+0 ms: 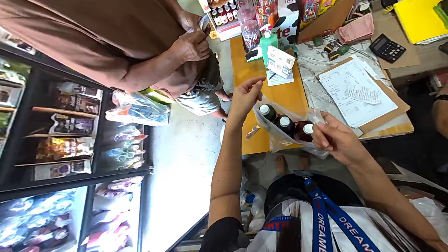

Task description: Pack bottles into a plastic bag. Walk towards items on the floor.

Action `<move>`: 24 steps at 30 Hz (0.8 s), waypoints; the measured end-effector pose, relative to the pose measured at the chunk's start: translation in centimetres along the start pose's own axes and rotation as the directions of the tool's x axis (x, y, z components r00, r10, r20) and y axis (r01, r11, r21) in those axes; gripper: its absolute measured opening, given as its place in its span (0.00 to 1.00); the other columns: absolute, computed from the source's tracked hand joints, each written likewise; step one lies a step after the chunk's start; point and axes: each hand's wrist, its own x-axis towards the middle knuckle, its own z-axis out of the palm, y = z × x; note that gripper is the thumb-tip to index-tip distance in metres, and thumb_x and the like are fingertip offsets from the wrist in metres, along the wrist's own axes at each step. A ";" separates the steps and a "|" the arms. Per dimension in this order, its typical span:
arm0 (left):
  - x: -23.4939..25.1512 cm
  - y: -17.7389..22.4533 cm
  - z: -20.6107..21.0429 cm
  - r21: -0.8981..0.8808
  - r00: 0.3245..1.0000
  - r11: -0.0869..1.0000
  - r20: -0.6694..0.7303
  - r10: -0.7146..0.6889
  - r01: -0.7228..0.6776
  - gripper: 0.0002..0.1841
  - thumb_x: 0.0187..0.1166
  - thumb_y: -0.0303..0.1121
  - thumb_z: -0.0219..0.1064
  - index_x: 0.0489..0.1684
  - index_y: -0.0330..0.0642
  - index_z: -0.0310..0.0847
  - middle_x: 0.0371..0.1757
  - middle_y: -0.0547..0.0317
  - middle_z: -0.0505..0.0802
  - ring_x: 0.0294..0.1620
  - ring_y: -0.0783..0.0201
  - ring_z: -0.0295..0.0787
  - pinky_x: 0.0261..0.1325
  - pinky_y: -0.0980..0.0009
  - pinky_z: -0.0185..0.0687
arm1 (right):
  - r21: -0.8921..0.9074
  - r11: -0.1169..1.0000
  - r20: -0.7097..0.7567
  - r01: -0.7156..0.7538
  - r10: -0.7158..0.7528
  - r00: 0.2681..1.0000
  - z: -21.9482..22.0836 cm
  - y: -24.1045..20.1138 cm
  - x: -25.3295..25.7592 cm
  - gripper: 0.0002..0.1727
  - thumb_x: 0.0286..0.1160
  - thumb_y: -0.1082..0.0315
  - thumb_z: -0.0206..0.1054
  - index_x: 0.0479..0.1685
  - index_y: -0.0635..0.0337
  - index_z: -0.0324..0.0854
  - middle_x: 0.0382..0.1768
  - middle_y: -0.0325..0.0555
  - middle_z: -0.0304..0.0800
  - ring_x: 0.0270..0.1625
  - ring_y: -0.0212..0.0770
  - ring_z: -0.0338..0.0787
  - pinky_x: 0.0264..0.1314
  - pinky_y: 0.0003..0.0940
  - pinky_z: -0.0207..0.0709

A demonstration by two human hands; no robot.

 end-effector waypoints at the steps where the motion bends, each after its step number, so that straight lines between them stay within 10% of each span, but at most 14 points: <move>1: 0.0 0.0 0.0 0.070 1.000 0.997 0.004 0.022 -0.022 0.16 0.91 0.33 0.57 0.69 0.36 0.81 0.24 0.68 0.86 0.19 0.79 0.75 0.25 0.82 0.72 | -0.077 0.997 0.012 -0.002 0.003 1.000 -0.4 -0.3 0.0 0.17 0.90 0.67 0.46 0.72 0.56 0.66 0.24 0.26 0.81 0.23 0.19 0.78 0.30 0.15 0.74; 6: -2.0 -2.1 -2.2 0.365 0.978 0.928 -0.156 0.139 -0.073 0.24 0.92 0.40 0.55 0.78 0.33 0.73 0.43 0.47 0.94 0.40 0.61 0.92 0.49 0.59 0.88 | -0.321 0.946 -0.088 0.034 -0.066 0.994 -3.1 -1.9 -1.3 0.22 0.90 0.64 0.46 0.79 0.58 0.66 0.34 0.30 0.91 0.38 0.26 0.91 0.52 0.24 0.86; 8: -2.5 -5.3 -3.5 0.338 0.937 0.939 -0.303 0.172 -0.063 0.22 0.93 0.38 0.53 0.75 0.29 0.72 0.43 0.48 0.92 0.38 0.65 0.90 0.47 0.65 0.87 | -0.382 0.923 -0.125 0.048 -0.103 0.987 -3.9 -2.0 -2.0 0.25 0.90 0.64 0.47 0.83 0.61 0.64 0.43 0.37 0.95 0.50 0.31 0.93 0.66 0.30 0.83; 12: -3.1 -15.6 -5.1 0.492 0.965 0.830 -0.154 -0.213 0.261 0.24 0.88 0.36 0.61 0.74 0.25 0.74 0.54 0.32 0.92 0.54 0.41 0.92 0.63 0.43 0.84 | -0.485 0.873 -0.161 0.048 -0.144 0.977 -4.5 -1.2 -3.0 0.29 0.90 0.62 0.51 0.87 0.64 0.59 0.54 0.43 0.95 0.61 0.35 0.92 0.75 0.33 0.79; 16: -5.6 -24.1 -2.1 0.643 0.862 0.641 -0.059 -0.504 0.419 0.34 0.75 0.40 0.76 0.77 0.29 0.73 0.74 0.18 0.77 0.77 0.21 0.70 0.77 0.28 0.65 | -0.528 0.849 -0.202 0.026 -0.155 0.967 -3.4 0.2 -3.2 0.29 0.87 0.62 0.57 0.83 0.66 0.63 0.57 0.42 0.91 0.60 0.31 0.90 0.71 0.30 0.80; 20: -8.0 -27.9 0.6 0.697 0.878 0.552 -0.254 -0.407 0.457 0.23 0.80 0.42 0.70 0.66 0.33 0.83 0.77 0.24 0.77 0.79 0.23 0.69 0.76 0.32 0.67 | -0.540 0.842 -0.232 -0.013 -0.134 0.963 -2.2 1.4 -3.3 0.30 0.84 0.60 0.61 0.81 0.67 0.65 0.61 0.46 0.88 0.63 0.32 0.88 0.70 0.30 0.80; 24: -8.7 -28.7 0.4 0.563 0.887 0.686 -0.288 -0.360 0.461 0.19 0.84 0.37 0.66 0.59 0.27 0.86 0.66 0.27 0.86 0.71 0.30 0.80 0.75 0.37 0.71 | -0.618 0.785 -0.258 -0.037 -0.158 0.953 -2.0 2.3 -3.3 0.34 0.82 0.54 0.64 0.82 0.65 0.68 0.70 0.51 0.84 0.73 0.38 0.82 0.78 0.36 0.74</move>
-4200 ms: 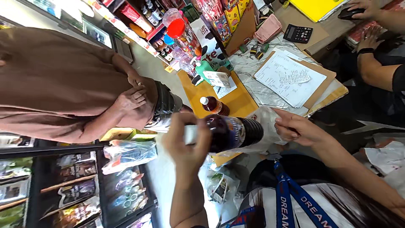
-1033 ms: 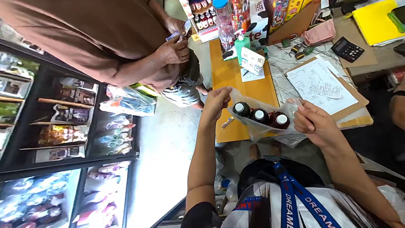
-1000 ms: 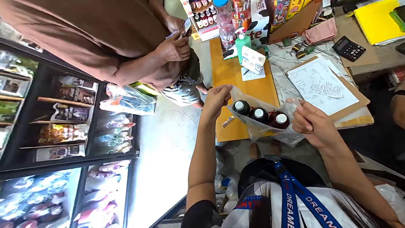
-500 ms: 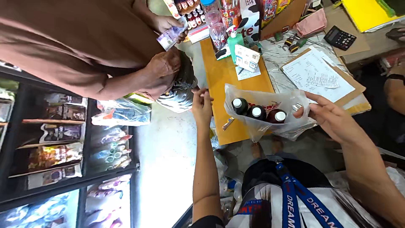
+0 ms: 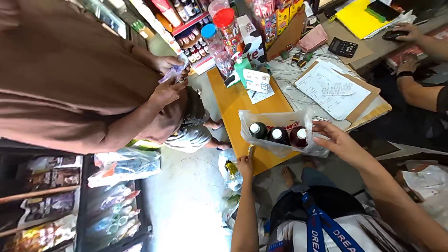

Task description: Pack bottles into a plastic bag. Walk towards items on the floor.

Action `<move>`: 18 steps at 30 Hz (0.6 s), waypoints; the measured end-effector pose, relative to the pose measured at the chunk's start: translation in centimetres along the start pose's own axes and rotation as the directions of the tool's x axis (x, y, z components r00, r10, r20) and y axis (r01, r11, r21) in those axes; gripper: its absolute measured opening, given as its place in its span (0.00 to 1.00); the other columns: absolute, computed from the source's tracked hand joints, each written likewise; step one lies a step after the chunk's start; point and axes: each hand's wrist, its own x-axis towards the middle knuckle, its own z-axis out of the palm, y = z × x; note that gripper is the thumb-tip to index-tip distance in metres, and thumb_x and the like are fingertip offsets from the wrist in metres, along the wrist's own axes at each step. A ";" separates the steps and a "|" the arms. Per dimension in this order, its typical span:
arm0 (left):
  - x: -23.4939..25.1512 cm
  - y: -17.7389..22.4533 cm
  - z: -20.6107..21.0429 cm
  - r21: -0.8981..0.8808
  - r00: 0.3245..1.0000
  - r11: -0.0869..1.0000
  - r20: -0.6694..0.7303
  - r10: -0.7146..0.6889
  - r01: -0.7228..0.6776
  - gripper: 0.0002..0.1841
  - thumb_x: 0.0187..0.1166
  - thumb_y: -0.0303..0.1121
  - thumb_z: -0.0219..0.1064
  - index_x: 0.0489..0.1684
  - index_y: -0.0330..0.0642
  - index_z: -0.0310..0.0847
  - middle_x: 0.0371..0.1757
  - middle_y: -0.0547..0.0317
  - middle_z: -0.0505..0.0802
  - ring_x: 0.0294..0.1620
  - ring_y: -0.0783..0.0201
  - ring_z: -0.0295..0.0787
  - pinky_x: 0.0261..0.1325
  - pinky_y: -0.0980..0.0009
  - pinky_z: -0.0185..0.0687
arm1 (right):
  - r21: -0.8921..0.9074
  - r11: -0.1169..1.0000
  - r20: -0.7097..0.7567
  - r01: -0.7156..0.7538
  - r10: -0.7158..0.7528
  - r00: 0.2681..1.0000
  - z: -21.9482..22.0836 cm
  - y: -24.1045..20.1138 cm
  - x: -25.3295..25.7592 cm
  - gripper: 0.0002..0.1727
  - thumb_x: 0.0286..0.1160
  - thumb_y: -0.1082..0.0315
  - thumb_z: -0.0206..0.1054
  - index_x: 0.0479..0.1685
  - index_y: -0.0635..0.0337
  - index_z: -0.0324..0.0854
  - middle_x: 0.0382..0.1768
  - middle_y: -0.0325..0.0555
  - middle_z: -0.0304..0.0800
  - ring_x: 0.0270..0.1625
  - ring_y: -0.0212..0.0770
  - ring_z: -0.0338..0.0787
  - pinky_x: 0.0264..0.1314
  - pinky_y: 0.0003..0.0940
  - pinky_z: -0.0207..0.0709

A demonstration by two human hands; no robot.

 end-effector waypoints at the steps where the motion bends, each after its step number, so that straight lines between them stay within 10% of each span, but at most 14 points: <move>1: 0.1 -0.1 -0.4 -0.128 1.000 0.992 0.021 -0.014 0.017 0.19 0.85 0.36 0.65 0.60 0.25 0.84 0.61 0.28 0.89 0.66 0.35 0.85 0.72 0.40 0.76 | -0.049 0.999 -0.011 -0.002 0.001 1.000 0.1 0.3 0.0 0.35 0.81 0.53 0.65 0.82 0.65 0.68 0.72 0.52 0.83 0.76 0.40 0.80 0.81 0.39 0.72; 6: -1.9 5.0 -5.9 -0.728 0.999 0.684 0.005 -0.049 0.037 0.19 0.89 0.33 0.59 0.67 0.24 0.72 0.58 0.42 0.88 0.53 0.62 0.87 0.58 0.64 0.85 | -0.232 0.971 -0.068 -0.056 0.042 0.997 1.1 0.7 -0.2 0.41 0.73 0.50 0.74 0.82 0.66 0.68 0.77 0.61 0.77 0.82 0.58 0.73 0.86 0.56 0.63; 12: -6.3 14.4 -14.3 -0.860 0.933 0.364 -0.319 0.167 -0.359 0.04 0.85 0.22 0.56 0.44 0.40 0.74 0.39 0.65 0.92 0.38 0.73 0.91 0.44 0.76 0.90 | -0.235 0.969 -0.123 -0.077 0.049 0.991 3.0 0.8 0.1 0.37 0.77 0.53 0.71 0.82 0.65 0.70 0.76 0.66 0.75 0.78 0.59 0.77 0.81 0.52 0.70; 18: -8.2 19.0 -16.2 -0.679 0.797 0.517 -0.171 0.579 -0.521 0.29 0.75 0.24 0.70 0.74 0.25 0.63 0.40 0.62 0.92 0.38 0.69 0.92 0.45 0.70 0.92 | -0.278 0.957 -0.142 -0.085 0.047 0.989 3.8 1.4 0.5 0.30 0.85 0.55 0.62 0.82 0.62 0.71 0.76 0.65 0.75 0.77 0.56 0.79 0.79 0.48 0.73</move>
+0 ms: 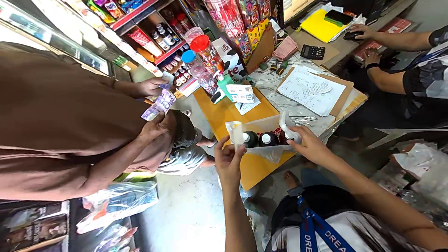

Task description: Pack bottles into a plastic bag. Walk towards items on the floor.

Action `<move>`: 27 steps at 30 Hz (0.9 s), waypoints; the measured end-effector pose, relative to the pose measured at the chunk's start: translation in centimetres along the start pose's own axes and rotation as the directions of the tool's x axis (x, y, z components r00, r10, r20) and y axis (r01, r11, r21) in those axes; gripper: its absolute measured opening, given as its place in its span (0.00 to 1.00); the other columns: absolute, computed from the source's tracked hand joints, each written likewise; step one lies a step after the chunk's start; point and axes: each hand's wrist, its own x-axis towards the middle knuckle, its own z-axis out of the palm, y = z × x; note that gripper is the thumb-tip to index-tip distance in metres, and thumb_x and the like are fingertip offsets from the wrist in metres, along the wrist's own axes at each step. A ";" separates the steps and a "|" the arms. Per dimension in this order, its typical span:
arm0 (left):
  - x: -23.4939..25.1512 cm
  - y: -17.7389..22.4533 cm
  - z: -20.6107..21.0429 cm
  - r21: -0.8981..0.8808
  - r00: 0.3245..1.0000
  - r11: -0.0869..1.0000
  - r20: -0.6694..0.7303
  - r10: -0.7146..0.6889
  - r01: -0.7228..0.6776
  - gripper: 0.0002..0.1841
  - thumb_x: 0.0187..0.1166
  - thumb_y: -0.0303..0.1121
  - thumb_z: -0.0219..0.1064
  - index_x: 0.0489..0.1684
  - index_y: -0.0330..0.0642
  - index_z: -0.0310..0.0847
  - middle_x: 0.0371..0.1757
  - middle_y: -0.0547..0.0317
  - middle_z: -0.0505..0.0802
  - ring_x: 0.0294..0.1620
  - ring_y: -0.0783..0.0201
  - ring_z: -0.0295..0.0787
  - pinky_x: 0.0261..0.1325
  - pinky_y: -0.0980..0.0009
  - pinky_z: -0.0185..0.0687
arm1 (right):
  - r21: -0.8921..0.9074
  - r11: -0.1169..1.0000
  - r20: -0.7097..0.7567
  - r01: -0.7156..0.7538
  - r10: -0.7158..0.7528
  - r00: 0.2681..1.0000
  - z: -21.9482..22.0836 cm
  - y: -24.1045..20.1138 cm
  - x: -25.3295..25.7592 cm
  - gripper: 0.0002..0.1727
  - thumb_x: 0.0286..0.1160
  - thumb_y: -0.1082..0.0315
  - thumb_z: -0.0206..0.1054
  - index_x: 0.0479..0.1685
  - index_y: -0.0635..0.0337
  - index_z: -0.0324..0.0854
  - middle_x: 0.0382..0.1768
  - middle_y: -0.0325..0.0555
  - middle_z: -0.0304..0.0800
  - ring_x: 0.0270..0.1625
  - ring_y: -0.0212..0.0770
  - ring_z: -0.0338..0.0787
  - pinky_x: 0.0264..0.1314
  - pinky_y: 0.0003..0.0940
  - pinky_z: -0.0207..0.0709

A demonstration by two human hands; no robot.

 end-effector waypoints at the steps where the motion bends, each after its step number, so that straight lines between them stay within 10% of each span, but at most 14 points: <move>1: 0.3 0.0 0.3 0.071 0.998 0.997 0.063 -0.029 0.025 0.29 0.76 0.26 0.71 0.74 0.24 0.64 0.41 0.59 0.93 0.40 0.68 0.92 0.46 0.69 0.91 | -0.002 1.000 -0.009 0.003 -0.003 1.000 0.0 0.1 0.1 0.29 0.86 0.56 0.62 0.81 0.62 0.72 0.75 0.65 0.76 0.76 0.56 0.79 0.79 0.48 0.74; 16: 2.4 -0.9 1.8 0.477 0.972 0.872 0.130 -0.193 0.109 0.14 0.87 0.26 0.60 0.62 0.32 0.87 0.58 0.41 0.90 0.49 0.61 0.92 0.56 0.67 0.89 | -0.012 0.964 -0.328 0.265 -0.254 0.910 -0.5 0.0 0.0 0.16 0.83 0.67 0.62 0.59 0.71 0.83 0.57 0.60 0.87 0.62 0.48 0.87 0.68 0.42 0.80; 27: 4.6 -2.0 4.1 0.714 0.952 0.697 0.251 -0.175 -0.060 0.13 0.86 0.26 0.62 0.61 0.34 0.87 0.57 0.44 0.94 0.59 0.48 0.92 0.66 0.49 0.82 | 0.120 0.926 -0.212 0.357 -0.327 0.921 -1.5 -0.8 1.9 0.19 0.76 0.77 0.52 0.59 0.73 0.83 0.56 0.59 0.91 0.58 0.40 0.90 0.64 0.33 0.83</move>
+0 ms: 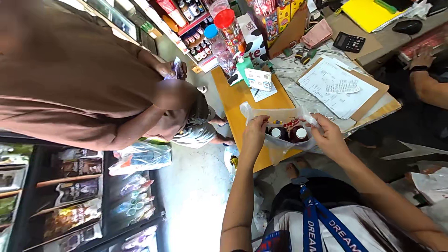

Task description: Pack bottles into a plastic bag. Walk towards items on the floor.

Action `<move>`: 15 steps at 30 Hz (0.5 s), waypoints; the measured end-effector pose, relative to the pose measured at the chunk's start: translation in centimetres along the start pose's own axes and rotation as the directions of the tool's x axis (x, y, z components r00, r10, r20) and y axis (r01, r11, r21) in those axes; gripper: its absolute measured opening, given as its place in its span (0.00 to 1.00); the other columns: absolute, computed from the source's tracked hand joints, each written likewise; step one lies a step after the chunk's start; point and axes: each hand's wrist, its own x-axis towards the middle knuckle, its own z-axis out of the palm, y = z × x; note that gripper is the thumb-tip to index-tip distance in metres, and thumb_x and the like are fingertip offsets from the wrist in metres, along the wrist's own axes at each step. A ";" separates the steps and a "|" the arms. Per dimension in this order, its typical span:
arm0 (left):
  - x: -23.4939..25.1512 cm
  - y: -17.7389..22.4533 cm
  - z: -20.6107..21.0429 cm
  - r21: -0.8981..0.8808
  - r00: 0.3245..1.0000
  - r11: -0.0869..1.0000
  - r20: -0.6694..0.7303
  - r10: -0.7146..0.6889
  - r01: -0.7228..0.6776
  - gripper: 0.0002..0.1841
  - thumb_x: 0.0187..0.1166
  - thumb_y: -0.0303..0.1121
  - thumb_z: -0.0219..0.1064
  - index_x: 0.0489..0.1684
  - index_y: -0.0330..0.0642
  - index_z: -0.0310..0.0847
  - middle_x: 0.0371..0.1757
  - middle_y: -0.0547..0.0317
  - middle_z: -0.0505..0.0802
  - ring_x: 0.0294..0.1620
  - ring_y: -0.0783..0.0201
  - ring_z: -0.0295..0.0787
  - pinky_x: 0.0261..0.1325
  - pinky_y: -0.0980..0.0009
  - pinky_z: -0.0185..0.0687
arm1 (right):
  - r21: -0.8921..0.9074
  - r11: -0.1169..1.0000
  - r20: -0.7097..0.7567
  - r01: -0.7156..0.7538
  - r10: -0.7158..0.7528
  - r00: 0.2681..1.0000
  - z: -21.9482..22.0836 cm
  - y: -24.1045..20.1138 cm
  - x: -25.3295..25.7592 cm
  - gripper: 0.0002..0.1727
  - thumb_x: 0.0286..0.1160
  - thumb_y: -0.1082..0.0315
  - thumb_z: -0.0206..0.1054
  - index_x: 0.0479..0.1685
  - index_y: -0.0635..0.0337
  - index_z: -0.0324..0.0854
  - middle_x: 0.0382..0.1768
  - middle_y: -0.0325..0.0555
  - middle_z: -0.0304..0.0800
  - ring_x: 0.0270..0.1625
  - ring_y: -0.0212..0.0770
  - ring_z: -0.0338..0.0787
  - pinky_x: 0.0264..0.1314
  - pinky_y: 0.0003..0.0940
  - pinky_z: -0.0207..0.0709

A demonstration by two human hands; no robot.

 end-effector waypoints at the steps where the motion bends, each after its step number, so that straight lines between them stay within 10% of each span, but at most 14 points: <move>1: 0.2 -0.1 0.1 -0.015 1.000 1.000 0.011 -0.016 0.016 0.13 0.86 0.27 0.62 0.62 0.34 0.87 0.57 0.45 0.94 0.59 0.49 0.92 0.67 0.50 0.83 | 0.009 1.000 0.010 -0.004 0.004 1.000 -0.1 0.1 0.0 0.19 0.76 0.77 0.52 0.60 0.73 0.83 0.56 0.58 0.91 0.58 0.40 0.91 0.64 0.33 0.83; 15: 1.0 0.2 -0.2 -0.061 0.955 0.967 0.182 -0.234 0.249 0.14 0.89 0.32 0.59 0.59 0.35 0.87 0.54 0.47 0.95 0.50 0.59 0.94 0.60 0.61 0.87 | 0.083 0.996 0.065 -0.039 0.034 0.997 -1.4 0.9 1.0 0.19 0.78 0.76 0.53 0.63 0.73 0.81 0.59 0.58 0.89 0.63 0.39 0.90 0.66 0.32 0.83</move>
